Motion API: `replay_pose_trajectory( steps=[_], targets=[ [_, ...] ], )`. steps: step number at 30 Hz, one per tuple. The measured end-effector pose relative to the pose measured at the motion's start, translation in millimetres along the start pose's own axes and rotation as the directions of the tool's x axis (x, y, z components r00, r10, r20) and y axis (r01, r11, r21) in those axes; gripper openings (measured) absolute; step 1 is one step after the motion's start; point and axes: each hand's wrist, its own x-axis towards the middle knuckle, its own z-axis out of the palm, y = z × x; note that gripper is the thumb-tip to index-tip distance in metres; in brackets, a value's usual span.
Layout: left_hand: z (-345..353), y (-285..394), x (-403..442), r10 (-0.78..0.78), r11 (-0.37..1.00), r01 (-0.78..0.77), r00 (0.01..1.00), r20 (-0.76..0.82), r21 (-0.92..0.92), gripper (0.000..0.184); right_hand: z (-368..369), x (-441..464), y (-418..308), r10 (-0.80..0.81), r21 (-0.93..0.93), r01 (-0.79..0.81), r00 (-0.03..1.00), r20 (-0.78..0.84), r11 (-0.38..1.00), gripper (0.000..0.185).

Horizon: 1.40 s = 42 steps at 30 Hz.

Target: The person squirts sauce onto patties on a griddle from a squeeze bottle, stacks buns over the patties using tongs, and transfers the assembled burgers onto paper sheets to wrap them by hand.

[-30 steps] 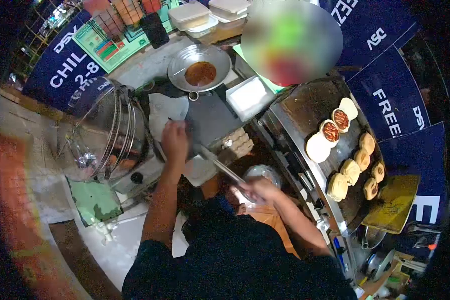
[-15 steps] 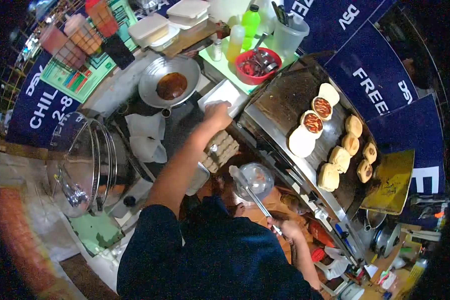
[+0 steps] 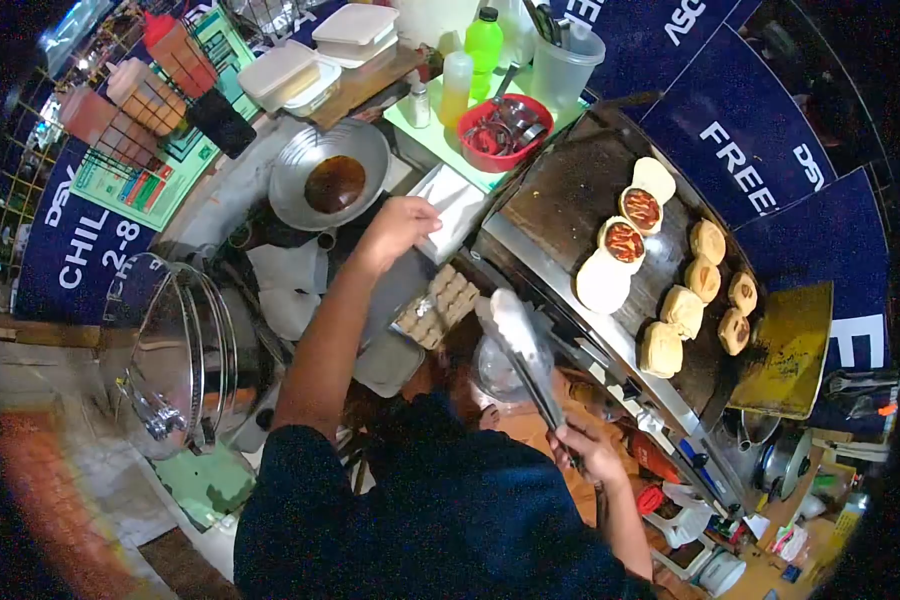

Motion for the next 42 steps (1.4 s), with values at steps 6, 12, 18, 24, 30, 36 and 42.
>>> replay_pose_trajectory(
  steps=[6, 12, 18, 24, 30, 36, 42],
  targets=[
    [-8, 0, -11, -0.095, 0.906, 0.088, 0.996, 0.005, -0.414, 0.018, 78, 55, -88, -0.244, -0.139, 0.236, 0.969, -0.04, 0.962, 0.026],
    [3, -1, -11, -0.156, 0.933, 0.115, 0.983, -0.096, -0.342, 0.02, 159, 169, -134, -0.717, -0.221, 0.686, 0.685, -0.124, 0.693, 0.031],
    [5, 2, -17, -0.173, 0.921, 0.131, 0.981, -0.084, -0.366, 0.019, 178, 248, -137, -0.721, -0.345, 0.638, 0.656, -0.224, 0.688, 0.029],
    [-20, -14, -20, -0.163, 0.845, 0.048, 0.972, -0.17, -0.532, 0.029, 185, 247, -147, -0.676, -0.31, 0.604, 0.691, -0.258, 0.735, 0.022],
    [-1, -14, -37, 0.037, 0.949, -0.142, 0.938, -0.345, -0.282, 0.026, 175, 281, -135, -0.747, -0.416, 0.63, 0.623, -0.232, 0.655, 0.025],
    [-7, -16, -36, 0.075, 0.939, -0.189, 0.927, -0.367, -0.287, 0.017, 187, 263, -150, -0.791, -0.519, 0.616, 0.567, -0.23, 0.593, 0.02],
    [-18, 3, -48, 0.1, 0.966, -0.187, 0.909, -0.404, -0.18, 0.022, 194, 255, -148, -0.784, -0.469, 0.635, 0.559, -0.269, 0.614, 0.026]
  ],
)
